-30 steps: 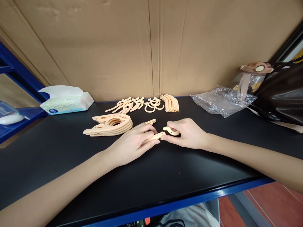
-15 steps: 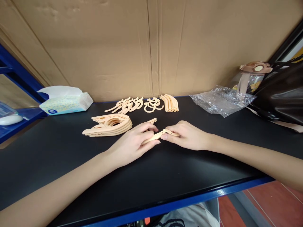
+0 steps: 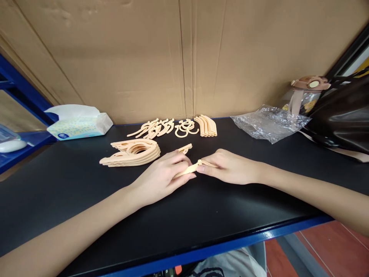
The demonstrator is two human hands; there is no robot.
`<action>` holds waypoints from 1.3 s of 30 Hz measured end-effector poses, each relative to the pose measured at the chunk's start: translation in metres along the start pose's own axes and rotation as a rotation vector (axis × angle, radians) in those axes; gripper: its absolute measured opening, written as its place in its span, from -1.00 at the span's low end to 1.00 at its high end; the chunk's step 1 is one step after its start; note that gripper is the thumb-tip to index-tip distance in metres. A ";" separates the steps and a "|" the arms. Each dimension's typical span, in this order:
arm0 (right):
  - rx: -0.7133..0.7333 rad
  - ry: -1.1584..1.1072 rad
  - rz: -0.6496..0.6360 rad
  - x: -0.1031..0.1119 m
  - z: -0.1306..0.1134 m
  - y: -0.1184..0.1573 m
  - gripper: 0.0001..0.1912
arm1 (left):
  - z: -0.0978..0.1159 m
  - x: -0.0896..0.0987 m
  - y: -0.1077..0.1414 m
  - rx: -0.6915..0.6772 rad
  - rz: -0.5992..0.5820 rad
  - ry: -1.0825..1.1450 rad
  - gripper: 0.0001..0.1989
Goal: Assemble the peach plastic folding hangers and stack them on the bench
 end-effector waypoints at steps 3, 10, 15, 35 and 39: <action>-0.013 0.048 -0.003 -0.002 -0.001 0.000 -0.53 | 0.000 -0.001 -0.001 -0.026 -0.005 -0.021 -0.80; -0.012 -0.018 0.057 -0.002 0.002 -0.001 -0.51 | -0.004 -0.001 -0.001 -0.012 0.014 -0.029 -0.77; -0.033 0.006 0.020 -0.001 0.000 0.000 -0.52 | -0.002 0.000 0.000 -0.016 0.008 -0.037 -0.77; 0.023 0.239 -0.106 -0.001 0.000 0.002 -0.48 | -0.002 -0.001 -0.001 -0.095 0.006 -0.144 -0.76; 0.028 0.347 -0.119 -0.002 0.001 0.002 -0.46 | -0.004 -0.002 -0.001 -0.083 -0.012 -0.137 -0.76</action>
Point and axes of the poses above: each hand's wrist, its own y-axis away from the middle knuckle, its own x-axis out of the back of the hand, z = x × y, the point moved 1 cm from there along -y, towards the middle knuckle, and after that the axes turned 12 degrees about x, right-handed, at the moved point
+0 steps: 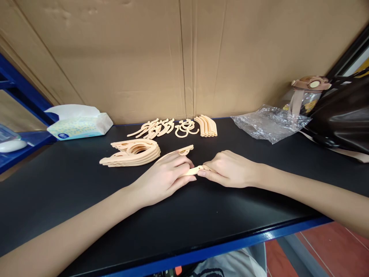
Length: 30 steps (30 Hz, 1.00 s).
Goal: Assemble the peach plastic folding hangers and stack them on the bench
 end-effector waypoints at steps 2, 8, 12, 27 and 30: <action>0.004 0.046 -0.003 0.000 0.000 0.000 -0.45 | 0.000 -0.001 0.000 0.011 -0.010 0.012 -0.76; -0.020 0.186 -0.003 0.002 -0.004 0.000 -0.46 | 0.001 -0.001 -0.001 0.038 -0.025 0.021 -0.76; -0.043 0.270 -0.016 0.002 -0.005 0.000 -0.46 | 0.002 -0.001 -0.001 0.034 -0.030 0.012 -0.75; -0.026 0.400 -0.001 0.001 -0.006 0.001 -0.48 | 0.001 -0.002 0.001 0.041 -0.047 0.014 -0.74; -0.003 0.381 -0.003 0.000 -0.006 0.001 -0.48 | 0.001 -0.001 0.001 0.058 -0.057 0.017 -0.73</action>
Point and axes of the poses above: each hand's wrist, its own y-axis away from the middle knuckle, its own x-axis out of the back of the hand, z = x × y, the point moved 1 cm from there along -y, towards the middle knuckle, and after that the axes turned 12 degrees about x, right-handed, at the moved point
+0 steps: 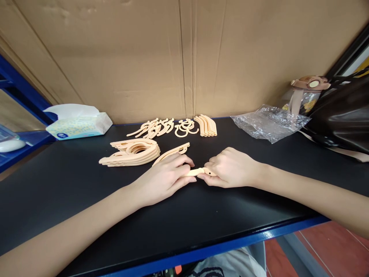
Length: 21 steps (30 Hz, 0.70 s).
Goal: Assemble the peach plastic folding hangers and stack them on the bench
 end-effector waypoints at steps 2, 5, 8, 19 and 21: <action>0.010 -0.010 0.000 -0.001 0.001 0.000 -0.48 | 0.000 0.001 -0.001 0.002 -0.006 0.001 -0.73; 0.030 -0.014 0.000 -0.004 0.004 0.000 -0.50 | 0.001 0.004 -0.002 -0.004 -0.010 0.031 -0.75; 0.080 -0.012 0.038 -0.006 0.009 0.000 -0.54 | 0.000 0.006 -0.001 0.087 0.036 0.081 -0.79; 0.220 0.054 0.263 -0.006 0.009 -0.002 -0.88 | -0.008 0.003 -0.003 0.259 0.064 0.261 -0.80; 0.227 0.027 0.283 -0.007 0.009 -0.003 -0.88 | -0.009 0.003 -0.003 0.266 0.048 0.312 -0.80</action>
Point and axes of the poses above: each hand's wrist, its own y-axis away from the middle knuckle, its own x-axis out of the back of the hand, z = x × y, the point moved 1 cm from there along -y, towards the middle knuckle, and after that the axes turned 12 degrees about x, right-handed, at the moved point
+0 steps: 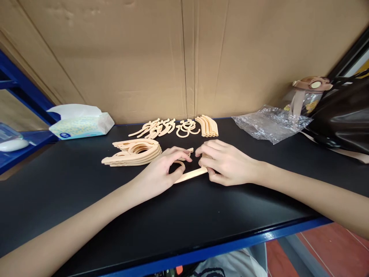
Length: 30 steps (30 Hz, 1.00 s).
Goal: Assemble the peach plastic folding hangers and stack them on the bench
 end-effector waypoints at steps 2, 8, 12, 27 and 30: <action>-0.033 -0.020 0.002 -0.002 0.001 0.000 -0.84 | -0.002 0.000 -0.001 0.003 -0.007 0.068 -0.82; -0.189 -0.099 -0.023 -0.011 0.006 0.004 -0.70 | -0.012 0.000 -0.004 -0.020 0.038 0.068 -0.85; -0.175 -0.154 0.001 -0.008 0.008 0.004 -0.76 | -0.013 0.001 -0.003 -0.066 0.098 -0.121 -0.85; 0.123 -0.055 0.042 0.000 -0.011 -0.002 -0.45 | -0.005 0.002 -0.001 0.091 0.231 -0.415 -0.86; 0.169 -0.046 0.053 0.002 -0.015 -0.003 -0.54 | -0.006 0.001 -0.001 0.095 0.232 -0.382 -0.86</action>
Point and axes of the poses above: each hand's wrist, its own y-axis away from the middle knuckle, its own x-axis out of the back of the hand, z = x × y, the point moved 1 cm from there along -y, towards the middle knuckle, and after that the axes turned 12 degrees about x, right-handed, at the moved point
